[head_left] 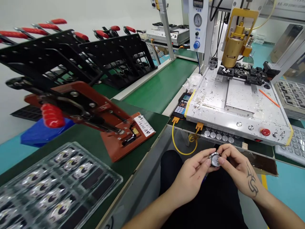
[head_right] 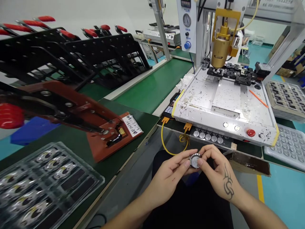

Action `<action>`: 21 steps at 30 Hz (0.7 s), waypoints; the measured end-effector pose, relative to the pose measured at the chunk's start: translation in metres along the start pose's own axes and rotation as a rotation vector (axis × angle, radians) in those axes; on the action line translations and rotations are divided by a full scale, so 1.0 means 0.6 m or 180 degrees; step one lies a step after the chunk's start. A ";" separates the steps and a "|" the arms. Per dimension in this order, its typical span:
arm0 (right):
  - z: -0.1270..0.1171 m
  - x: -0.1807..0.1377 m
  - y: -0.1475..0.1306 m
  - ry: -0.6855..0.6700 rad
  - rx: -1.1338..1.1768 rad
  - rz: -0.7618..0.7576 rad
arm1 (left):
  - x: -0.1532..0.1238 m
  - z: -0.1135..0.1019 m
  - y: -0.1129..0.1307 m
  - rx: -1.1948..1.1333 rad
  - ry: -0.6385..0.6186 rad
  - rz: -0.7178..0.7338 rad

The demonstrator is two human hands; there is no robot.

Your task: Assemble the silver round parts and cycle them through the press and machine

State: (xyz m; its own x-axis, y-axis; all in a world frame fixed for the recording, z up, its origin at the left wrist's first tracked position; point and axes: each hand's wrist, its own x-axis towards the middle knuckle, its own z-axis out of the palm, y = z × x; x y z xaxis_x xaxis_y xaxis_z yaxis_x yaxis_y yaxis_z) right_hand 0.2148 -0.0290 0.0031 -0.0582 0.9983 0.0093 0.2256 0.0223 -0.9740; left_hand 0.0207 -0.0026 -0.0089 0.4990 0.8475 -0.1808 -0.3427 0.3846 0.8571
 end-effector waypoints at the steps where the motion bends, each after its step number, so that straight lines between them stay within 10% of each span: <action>1: 0.000 0.000 0.000 0.0009 0.0002 -0.0001 | 0.000 0.000 -0.001 0.0037 -0.0005 0.0008; 21: 0.011 -0.001 0.024 0.0322 -0.1034 -0.0656 | -0.002 0.005 -0.024 0.0946 0.0237 0.0275</action>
State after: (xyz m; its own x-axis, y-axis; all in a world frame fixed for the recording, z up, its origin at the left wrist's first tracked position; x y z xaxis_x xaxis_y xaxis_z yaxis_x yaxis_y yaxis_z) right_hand 0.2116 -0.0295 -0.0122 -0.0419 0.9710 0.2353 0.5159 0.2227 -0.8272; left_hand 0.0273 -0.0098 -0.0196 0.4148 0.9011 -0.1264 -0.1284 0.1955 0.9723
